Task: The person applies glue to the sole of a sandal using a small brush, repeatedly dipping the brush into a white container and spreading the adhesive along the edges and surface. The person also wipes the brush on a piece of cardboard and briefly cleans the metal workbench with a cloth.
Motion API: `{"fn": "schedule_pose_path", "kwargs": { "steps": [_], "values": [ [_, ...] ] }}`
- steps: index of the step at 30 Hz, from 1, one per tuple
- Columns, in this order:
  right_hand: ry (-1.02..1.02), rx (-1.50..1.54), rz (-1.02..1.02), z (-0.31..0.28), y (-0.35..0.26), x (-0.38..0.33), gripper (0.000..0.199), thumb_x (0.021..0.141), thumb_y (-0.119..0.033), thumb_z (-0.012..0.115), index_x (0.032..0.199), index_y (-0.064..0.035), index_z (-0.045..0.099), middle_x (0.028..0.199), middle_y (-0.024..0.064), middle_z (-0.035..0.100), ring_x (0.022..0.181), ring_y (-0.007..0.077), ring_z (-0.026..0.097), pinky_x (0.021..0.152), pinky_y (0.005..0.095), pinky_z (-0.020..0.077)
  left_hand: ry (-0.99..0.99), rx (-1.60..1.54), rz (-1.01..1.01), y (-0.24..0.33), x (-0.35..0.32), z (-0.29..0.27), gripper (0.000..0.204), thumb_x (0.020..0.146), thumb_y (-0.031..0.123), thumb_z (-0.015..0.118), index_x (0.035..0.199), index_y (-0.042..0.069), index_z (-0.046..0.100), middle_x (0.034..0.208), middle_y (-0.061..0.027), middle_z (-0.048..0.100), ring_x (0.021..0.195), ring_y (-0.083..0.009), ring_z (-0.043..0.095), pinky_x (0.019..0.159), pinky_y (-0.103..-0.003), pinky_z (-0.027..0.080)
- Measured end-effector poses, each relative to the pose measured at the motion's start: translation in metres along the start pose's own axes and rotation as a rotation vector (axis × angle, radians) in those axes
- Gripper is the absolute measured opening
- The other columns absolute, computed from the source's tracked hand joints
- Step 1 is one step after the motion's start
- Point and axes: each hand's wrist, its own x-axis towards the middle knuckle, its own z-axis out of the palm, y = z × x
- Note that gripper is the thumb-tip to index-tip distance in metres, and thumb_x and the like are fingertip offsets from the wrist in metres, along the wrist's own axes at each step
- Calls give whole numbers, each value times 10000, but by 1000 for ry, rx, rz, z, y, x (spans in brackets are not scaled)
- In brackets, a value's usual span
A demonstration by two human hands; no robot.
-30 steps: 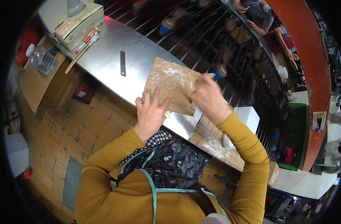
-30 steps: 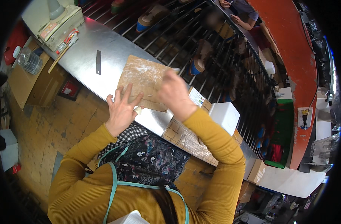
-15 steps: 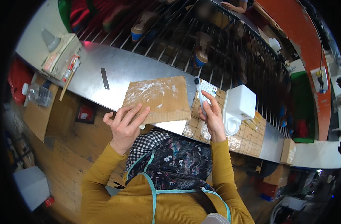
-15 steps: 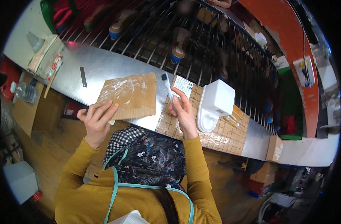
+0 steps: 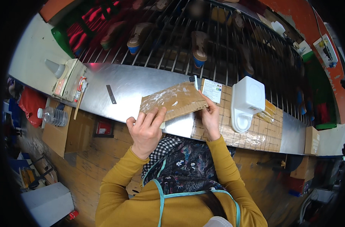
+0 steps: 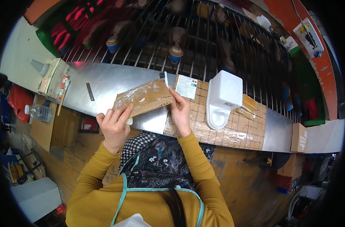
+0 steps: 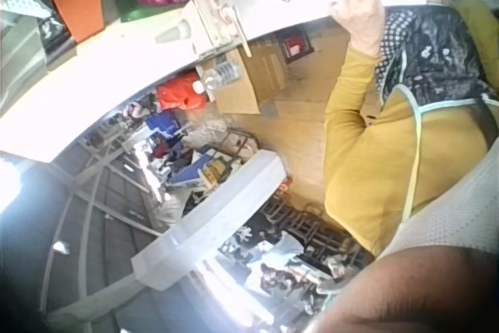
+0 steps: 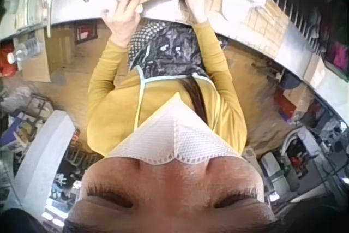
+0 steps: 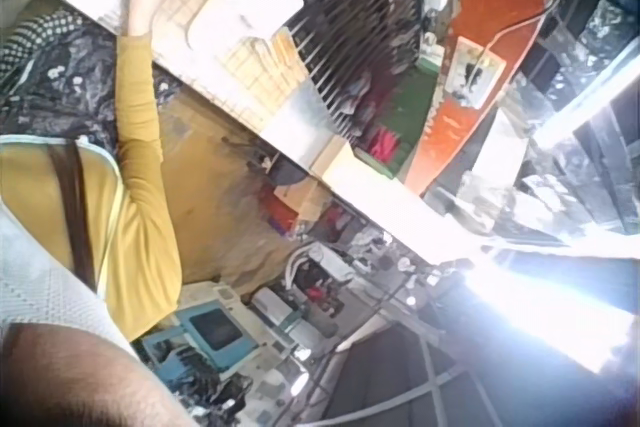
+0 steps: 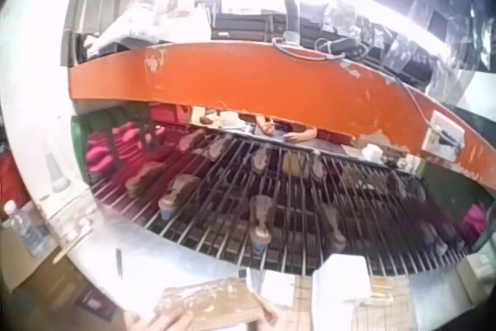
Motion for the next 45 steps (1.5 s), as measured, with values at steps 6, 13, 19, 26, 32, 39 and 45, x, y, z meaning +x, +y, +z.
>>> {"fn": "schedule_pose_path", "kwargs": {
  "steps": [6,13,19,26,32,39,45],
  "values": [
    [74,195,207,-5,9,-14,334,969,-7,516,1299,6,570,1196,97,642,998,114,603,883,231,471,-44,37,52,7,3,1,519,615,-34,607,1084,157,717,935,41,675,702,-133,510,706,-336,287],
    [115,122,185,-5,-6,-29,165,978,-140,570,1042,-20,664,726,-50,545,575,11,391,508,170,293,-51,69,89,13,11,4,468,639,-32,610,1058,148,714,893,42,658,683,-137,499,675,-343,282],
    [101,144,221,-10,-2,-37,169,975,-125,570,1058,-8,659,758,-40,563,635,25,438,540,171,336,-89,52,99,16,14,1,471,642,-31,611,1071,138,709,884,39,652,687,-138,501,679,-340,281],
    [219,192,247,-10,-8,-50,211,966,-119,587,1111,25,640,774,-38,571,667,40,470,573,182,370,-135,23,115,26,15,-4,517,608,-37,615,1088,131,703,891,29,643,708,-149,506,684,-341,275],
    [235,117,259,-20,-21,-67,300,971,-126,577,1233,19,602,764,-30,556,643,33,450,535,173,337,-111,34,168,33,9,-1,551,592,-29,613,1117,120,689,851,16,618,694,-165,496,689,-354,275],
    [147,455,261,-42,-69,-78,373,992,-185,534,1341,-50,537,722,-15,518,524,15,326,458,160,258,-132,44,142,27,25,6,535,594,-10,602,1106,111,696,817,-3,591,728,-175,520,721,-360,282],
    [84,376,286,-36,-56,-57,381,994,-186,535,1355,-64,525,716,-4,528,538,16,337,469,153,262,-126,21,124,21,20,0,520,605,3,621,1098,142,708,832,17,600,724,-143,513,718,-349,271]
  ]
}}
